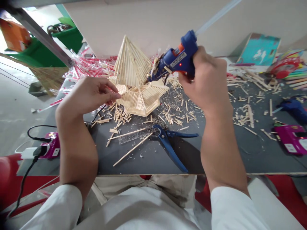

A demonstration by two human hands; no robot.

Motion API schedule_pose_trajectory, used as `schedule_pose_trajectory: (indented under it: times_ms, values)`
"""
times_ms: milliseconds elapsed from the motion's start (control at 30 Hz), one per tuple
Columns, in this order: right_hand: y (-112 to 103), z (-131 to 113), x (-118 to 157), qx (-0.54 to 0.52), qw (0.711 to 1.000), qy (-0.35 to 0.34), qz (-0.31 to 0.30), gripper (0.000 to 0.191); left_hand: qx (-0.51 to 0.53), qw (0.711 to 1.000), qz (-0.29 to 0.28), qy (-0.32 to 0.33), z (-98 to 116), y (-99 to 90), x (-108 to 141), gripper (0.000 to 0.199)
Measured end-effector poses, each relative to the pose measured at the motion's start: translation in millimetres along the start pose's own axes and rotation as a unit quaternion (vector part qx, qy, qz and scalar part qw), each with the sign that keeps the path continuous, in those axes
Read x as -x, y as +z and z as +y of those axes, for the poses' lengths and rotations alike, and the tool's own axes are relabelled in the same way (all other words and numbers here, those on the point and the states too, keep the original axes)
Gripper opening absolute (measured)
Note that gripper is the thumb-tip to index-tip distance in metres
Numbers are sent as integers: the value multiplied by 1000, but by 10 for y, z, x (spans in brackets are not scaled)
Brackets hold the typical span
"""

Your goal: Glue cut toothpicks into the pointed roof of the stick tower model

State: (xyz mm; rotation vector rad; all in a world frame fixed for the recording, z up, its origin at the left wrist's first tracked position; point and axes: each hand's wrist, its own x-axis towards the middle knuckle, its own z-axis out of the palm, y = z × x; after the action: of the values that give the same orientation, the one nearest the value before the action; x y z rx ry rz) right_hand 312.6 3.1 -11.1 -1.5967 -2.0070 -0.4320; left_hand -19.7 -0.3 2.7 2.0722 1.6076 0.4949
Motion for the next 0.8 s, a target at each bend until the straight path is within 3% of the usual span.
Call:
schedule_pose_trajectory:
  times_ms: [133,600,800]
  values:
    - [10,14,1,3,1000,-12,18,55,0,1000,1,-2,-2,0,2,27]
    - [-22,37,5,-3,1000,-7,-1,53,2,1000,-7,-18,31,-2,-1,27]
    - [-68,38,-2,-28,999,-17,-9,49,69,998,-3,-15,48,-2,26,24]
